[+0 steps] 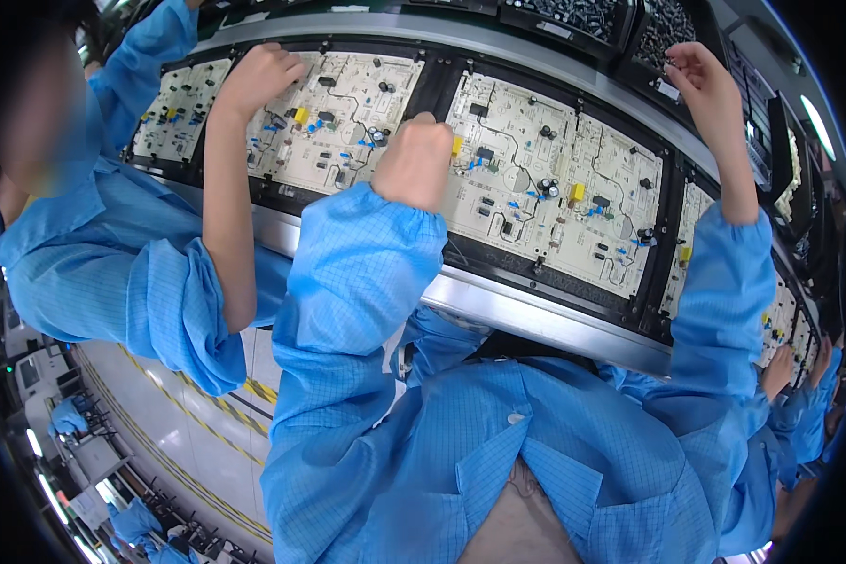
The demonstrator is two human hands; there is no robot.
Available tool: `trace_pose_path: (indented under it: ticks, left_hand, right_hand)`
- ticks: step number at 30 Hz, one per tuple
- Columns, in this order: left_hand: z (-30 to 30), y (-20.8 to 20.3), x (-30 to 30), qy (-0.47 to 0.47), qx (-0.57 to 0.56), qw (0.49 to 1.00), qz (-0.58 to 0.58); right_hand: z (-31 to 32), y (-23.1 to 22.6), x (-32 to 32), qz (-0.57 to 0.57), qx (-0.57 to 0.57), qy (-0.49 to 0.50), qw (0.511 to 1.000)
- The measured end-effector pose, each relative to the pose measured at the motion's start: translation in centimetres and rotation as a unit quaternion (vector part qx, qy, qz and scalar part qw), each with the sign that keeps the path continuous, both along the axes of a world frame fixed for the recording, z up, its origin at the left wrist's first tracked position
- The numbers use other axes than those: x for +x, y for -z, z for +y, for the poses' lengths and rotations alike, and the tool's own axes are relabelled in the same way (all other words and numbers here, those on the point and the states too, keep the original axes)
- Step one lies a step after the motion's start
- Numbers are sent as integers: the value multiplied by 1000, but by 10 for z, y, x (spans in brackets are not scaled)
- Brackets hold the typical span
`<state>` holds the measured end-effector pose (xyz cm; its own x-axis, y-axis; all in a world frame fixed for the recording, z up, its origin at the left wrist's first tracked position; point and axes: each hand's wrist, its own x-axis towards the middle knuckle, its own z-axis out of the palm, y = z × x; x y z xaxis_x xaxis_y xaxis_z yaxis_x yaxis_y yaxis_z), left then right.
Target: Assembling electronic components onto printed circuit boards on a production line.
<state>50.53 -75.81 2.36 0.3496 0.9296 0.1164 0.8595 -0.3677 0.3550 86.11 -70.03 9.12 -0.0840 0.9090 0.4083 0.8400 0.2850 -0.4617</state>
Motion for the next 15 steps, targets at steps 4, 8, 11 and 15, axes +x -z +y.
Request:
trace_pose_path:
  ticks: [4, 8, 11, 15]
  left_hand:
    - [0, -8, -7, 6, -36, 999, 20]
    - [3, -10, -8, 20, -63, 998, -6]
    - [4, -7, -9, 26, -41, 999, -16]
    - [7, -3, -10, 27, -35, 999, -31]
  right_hand:
    - [-75, -16, -61, 99, -43, -82, 991]
    - [-118, -11, -108, 115, -95, -153, 977]
    - [-132, 9, -123, 115, -149, -168, 968]
    - [-137, 20, -125, 103, -190, -168, 962]
